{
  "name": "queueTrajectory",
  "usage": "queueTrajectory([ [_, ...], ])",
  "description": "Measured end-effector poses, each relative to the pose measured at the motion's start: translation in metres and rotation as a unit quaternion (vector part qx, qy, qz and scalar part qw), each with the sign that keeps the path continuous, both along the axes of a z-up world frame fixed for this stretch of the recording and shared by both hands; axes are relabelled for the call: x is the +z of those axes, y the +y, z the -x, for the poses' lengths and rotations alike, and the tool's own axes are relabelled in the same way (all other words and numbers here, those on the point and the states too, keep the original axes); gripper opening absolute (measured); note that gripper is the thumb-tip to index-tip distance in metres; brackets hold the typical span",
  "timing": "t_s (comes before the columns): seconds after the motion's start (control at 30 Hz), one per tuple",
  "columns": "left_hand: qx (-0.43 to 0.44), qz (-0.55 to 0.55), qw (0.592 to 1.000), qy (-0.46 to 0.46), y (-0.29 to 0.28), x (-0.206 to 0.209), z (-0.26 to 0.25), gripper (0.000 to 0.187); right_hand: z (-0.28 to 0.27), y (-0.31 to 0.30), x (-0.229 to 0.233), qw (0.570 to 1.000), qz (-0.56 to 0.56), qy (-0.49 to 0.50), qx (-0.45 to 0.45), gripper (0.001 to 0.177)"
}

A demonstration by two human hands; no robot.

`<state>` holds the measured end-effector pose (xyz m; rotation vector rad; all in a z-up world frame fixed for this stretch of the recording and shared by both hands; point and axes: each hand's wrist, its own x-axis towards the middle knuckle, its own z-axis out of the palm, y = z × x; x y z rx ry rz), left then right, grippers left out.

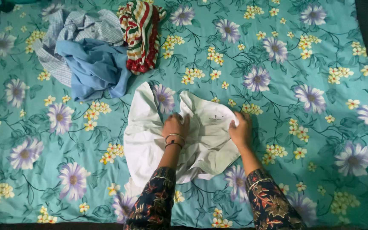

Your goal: The person folds a red cloth on a bed, places it on a shelf, and then buttons a white shirt on the same bed.

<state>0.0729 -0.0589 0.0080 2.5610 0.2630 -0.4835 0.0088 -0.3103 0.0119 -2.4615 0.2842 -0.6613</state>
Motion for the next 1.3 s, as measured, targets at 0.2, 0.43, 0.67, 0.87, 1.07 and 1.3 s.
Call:
queueTrajectory([
  [0.2,-0.115,-0.075,0.945,-0.298,-0.032,0.028,-0.019,0.068,0.042,-0.001,0.022,0.987,-0.087,0.057,0.121,0.052],
  [0.43,-0.370,-0.157,0.894,-0.195,-0.042,0.004,-0.048,0.036,0.060,-0.028,0.037,0.966,-0.083,0.036,0.240,0.059],
  [0.67,-0.432,-0.115,0.887,-0.115,-0.075,0.041,-0.037,0.066,0.047,-0.046,0.041,0.947,-0.222,0.025,0.232,0.055],
  [0.87,-0.396,-0.241,0.804,-0.373,-0.056,0.061,-0.050,0.023,0.034,-0.061,0.053,0.971,-0.169,-0.001,0.169,0.044],
  [1.07,-0.112,-0.082,0.990,-0.008,-0.019,0.037,-0.068,0.057,0.025,-0.083,-0.022,0.911,-0.171,0.376,0.005,0.024],
  [1.3,-0.070,0.185,0.976,-0.090,-0.029,-0.011,-0.152,0.047,-0.086,-0.094,-0.012,0.814,-0.564,0.135,-0.026,0.022],
])
